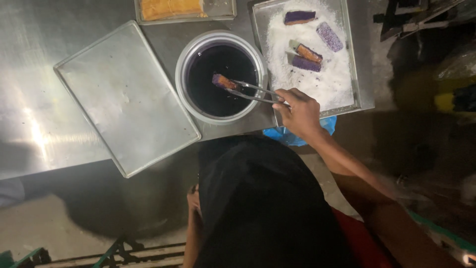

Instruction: Dipping food pieces into a purple liquid and coating them with white powder using tongs and hands.

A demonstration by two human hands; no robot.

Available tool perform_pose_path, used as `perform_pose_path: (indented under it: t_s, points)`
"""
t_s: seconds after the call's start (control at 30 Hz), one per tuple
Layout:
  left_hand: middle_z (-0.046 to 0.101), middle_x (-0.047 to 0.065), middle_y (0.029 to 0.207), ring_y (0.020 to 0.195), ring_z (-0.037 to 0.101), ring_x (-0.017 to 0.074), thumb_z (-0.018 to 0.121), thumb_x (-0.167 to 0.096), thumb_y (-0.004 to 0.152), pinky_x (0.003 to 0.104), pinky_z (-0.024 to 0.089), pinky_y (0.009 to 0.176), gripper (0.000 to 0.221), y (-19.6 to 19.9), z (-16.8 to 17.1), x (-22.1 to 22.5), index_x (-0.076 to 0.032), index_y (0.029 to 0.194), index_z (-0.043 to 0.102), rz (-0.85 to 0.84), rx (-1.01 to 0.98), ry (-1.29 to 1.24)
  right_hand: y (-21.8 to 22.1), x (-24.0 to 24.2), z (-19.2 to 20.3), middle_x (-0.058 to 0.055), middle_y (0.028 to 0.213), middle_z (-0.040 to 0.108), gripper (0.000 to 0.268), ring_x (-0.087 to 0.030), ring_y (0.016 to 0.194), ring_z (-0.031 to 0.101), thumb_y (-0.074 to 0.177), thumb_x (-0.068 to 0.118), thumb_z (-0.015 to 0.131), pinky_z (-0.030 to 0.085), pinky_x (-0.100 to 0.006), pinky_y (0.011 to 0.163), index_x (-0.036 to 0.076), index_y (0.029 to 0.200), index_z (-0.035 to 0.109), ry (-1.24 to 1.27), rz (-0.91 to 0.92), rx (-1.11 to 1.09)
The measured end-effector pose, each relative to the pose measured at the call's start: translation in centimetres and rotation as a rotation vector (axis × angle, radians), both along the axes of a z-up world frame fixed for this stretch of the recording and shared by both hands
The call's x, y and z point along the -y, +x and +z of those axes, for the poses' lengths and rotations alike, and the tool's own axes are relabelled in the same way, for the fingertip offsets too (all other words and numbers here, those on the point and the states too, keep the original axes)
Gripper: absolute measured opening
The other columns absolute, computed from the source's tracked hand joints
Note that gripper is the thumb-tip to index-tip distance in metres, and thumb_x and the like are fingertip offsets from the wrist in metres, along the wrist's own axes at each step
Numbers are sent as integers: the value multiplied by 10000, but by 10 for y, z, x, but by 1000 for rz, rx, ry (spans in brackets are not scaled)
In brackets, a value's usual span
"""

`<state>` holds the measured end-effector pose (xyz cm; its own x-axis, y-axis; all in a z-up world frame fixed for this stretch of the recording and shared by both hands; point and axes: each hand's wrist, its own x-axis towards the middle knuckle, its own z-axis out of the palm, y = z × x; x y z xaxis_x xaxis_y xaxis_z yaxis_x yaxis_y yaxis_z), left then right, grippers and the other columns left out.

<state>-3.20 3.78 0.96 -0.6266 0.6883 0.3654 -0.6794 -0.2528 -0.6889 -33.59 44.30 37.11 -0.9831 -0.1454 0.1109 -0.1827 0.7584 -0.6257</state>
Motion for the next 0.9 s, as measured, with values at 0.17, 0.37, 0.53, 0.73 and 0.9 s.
perform_pose_path:
  t_s: [0.17, 0.37, 0.53, 0.73, 0.9]
  points:
    - [11, 328, 1172, 941, 79, 424, 206, -231, 1077, 398, 106, 632, 426, 5, -12, 16, 115, 1253, 29, 347, 122, -446, 2, 5, -3, -75, 986, 740, 323, -274, 805, 734, 896, 174, 805, 570, -373, 680, 98, 1199, 724, 7, -23, -33]
    - [552, 145, 1205, 1072, 533, 233, 617, -307, 801, 406, 424, 968, 647, -34, 12, 31, 18, 1321, 410, 978, -649, -1840, 4, 12, -3, -75, 970, 740, 311, -284, 792, 724, 908, 191, 807, 558, -386, 677, 109, 1198, 728, 7, -68, -46]
    - [655, 102, 888, 730, 591, 186, 699, -276, 986, 294, 433, 661, 475, -69, 49, 44, -54, 1356, 500, -144, -76, -2423, 6, 11, -14, -80, 963, 750, 333, -259, 766, 728, 885, 209, 811, 551, -377, 660, 113, 1194, 735, 18, -109, 66]
    - [645, 22, 796, 589, 527, 97, 755, -343, 914, 250, 337, 426, 464, -89, 92, 31, -51, 1250, 623, -296, 231, -2380, -2, -45, -29, -48, 1005, 765, 358, -117, 744, 661, 912, 168, 801, 542, -285, 694, 113, 1258, 728, -216, -199, 259]
    - [666, 54, 1004, 851, 586, 132, 658, -320, 1025, 223, 418, 717, 378, -47, 21, 41, 11, 1208, 660, -227, -202, -2503, -33, -109, -2, -76, 1061, 765, 332, -149, 795, 651, 961, 137, 803, 530, -313, 717, 114, 1287, 739, -61, -340, 74]
